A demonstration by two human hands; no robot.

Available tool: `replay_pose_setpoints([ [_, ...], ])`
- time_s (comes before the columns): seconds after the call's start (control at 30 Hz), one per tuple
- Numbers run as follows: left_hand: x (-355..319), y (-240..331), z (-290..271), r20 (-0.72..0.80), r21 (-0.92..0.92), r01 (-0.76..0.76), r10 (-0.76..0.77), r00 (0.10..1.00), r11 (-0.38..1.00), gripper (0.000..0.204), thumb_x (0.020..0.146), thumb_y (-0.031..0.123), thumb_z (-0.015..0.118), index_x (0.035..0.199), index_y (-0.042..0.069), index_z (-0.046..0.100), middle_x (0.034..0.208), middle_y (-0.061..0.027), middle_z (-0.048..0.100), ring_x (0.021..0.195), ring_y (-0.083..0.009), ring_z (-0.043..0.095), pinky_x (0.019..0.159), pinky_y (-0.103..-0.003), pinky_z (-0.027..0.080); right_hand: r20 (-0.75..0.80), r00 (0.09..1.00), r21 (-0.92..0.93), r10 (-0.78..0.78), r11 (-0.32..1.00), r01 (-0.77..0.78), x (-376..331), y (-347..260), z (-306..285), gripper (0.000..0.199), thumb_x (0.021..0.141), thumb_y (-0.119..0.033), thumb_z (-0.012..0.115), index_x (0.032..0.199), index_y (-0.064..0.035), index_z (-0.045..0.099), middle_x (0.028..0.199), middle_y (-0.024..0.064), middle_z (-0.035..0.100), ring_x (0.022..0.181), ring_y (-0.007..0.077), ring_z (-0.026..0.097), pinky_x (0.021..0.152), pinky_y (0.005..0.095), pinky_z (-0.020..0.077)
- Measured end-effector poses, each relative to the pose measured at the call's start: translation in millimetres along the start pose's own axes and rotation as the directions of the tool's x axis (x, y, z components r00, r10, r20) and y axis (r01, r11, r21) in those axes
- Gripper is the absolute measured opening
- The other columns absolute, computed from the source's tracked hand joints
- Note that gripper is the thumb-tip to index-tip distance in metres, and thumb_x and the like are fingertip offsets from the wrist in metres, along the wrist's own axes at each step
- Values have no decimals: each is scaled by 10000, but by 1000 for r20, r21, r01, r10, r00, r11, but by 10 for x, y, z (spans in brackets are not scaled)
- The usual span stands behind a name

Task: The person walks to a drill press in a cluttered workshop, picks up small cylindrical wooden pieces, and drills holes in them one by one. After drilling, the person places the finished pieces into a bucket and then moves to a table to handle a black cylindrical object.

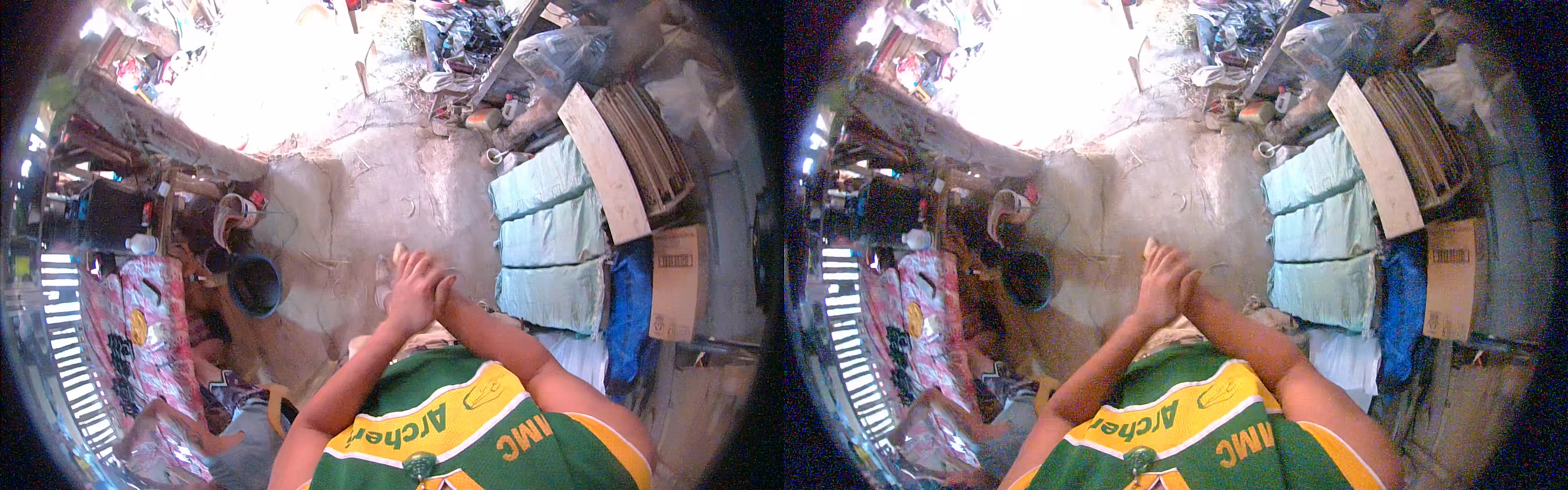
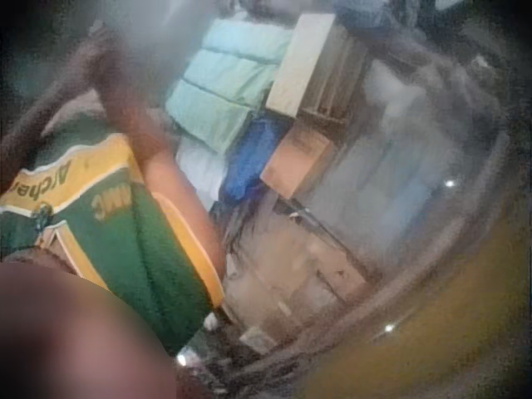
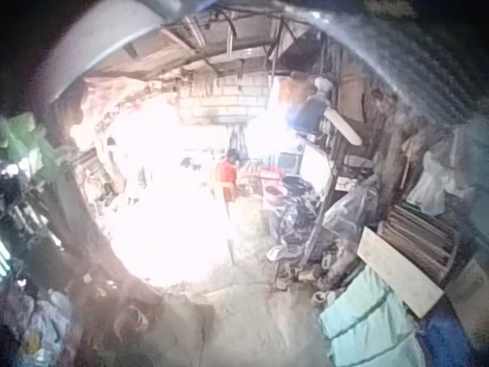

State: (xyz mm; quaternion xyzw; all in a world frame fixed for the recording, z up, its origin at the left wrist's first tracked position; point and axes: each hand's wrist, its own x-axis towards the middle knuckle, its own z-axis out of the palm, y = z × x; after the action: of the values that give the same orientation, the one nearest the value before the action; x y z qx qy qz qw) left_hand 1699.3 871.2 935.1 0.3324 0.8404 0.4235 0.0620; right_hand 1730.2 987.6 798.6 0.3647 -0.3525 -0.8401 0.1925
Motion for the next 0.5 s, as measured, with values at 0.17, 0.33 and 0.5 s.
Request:
replay_pose_setpoints([
  [0.17, 907, -391, -619, -176, -546, 171, -312, 934, 820, 326, 846, -23, 675, 1163, 49, 650, 1225, -209, 621, 1129, -357, 602, 937, -376, 493, 88, 899, -805, -429, 502, 318, 438, -228, 1265, 214, 1000, -233, 566, 1106, -52, 606, 905, 53, 650, 784, 194, 638, 694, 323, 555],
  [0.33, 1760, -550, -326, -119, -88, -81, 70, 990, 993, 370, 889, 228, 671, 1193, 23, 622, 1242, -209, 597, 1160, -424, 555, 1041, -513, 391, 227, 820, -899, -526, 211, 384, 665, -396, 1736, 212, 997, -216, 562, 1130, -55, 598, 930, 53, 655, 817, 196, 651, 705, 313, 554],
  [0.5, 2068, -1176, -321, 203, -404, 107, -25, 979, 909, 222, 880, 94, 648, 1088, 26, 684, 1058, -158, 714, 999, -338, 680, 856, -403, 540, 497, 740, -852, -454, -417, 316, 738, -979, 1856, 356, 901, -196, 687, 1227, -59, 637, 979, 43, 683, 785, 159, 652, 693, 315, 559],
])
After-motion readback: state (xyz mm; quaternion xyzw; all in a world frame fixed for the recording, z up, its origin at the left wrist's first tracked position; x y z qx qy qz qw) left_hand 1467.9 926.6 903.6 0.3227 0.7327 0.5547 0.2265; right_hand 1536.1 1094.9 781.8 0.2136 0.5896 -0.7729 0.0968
